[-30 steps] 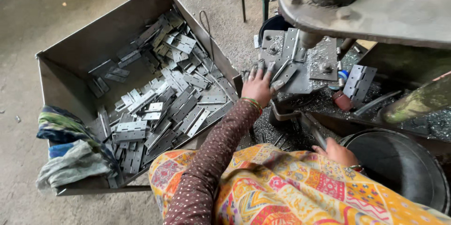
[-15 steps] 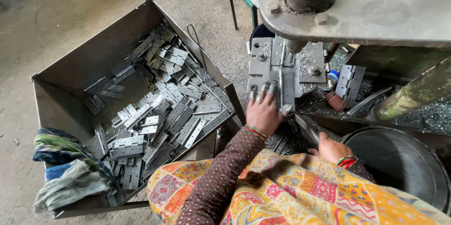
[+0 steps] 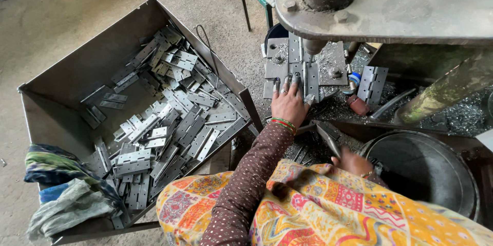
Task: The person repeatedly picks rectangular metal pieces from a bin, places them under a press, and operates the machine to punch holes. The person then removes the processed pieces and returns them to the bin, continuing the cycle.
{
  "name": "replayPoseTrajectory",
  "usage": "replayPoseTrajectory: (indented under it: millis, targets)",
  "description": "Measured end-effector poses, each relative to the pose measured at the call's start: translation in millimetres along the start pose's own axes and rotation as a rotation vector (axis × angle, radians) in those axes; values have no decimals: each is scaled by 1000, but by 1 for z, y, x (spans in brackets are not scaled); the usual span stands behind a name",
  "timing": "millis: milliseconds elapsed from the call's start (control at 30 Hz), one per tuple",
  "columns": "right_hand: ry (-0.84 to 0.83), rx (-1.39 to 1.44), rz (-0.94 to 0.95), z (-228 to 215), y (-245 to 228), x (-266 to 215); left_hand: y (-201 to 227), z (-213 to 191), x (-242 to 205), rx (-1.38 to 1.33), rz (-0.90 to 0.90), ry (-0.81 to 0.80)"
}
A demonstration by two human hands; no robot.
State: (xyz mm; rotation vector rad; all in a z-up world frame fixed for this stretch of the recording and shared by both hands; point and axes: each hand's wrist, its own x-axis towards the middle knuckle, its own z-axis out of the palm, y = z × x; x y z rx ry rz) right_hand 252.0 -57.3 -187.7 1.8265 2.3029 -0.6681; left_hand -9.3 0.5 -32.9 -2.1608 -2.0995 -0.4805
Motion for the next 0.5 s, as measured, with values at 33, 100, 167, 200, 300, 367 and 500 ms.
replayPoseTrajectory:
  millis: [33,100,167,200,300,367,500]
  targets:
    - [65,43,-24,12,4,-1,-1,-1,1,15,4,24]
    - [195,118,-77,28,15,1,0,-4,5,10,-45,-188]
    - [107,57,-41,47,20,-9,3,-6,-8,8,-60,-278]
    - [87,21,-32,44,22,3,3,-8,-4,13,-54,-224]
    - [3,-85,-8,28,21,27,3,-11,-2,33,-44,-187]
    - [17,-98,-33,9,21,40,2,-9,3,60,-45,-179]
    - [75,-16,-133,4,24,35,4,4,2,91,-56,-177]
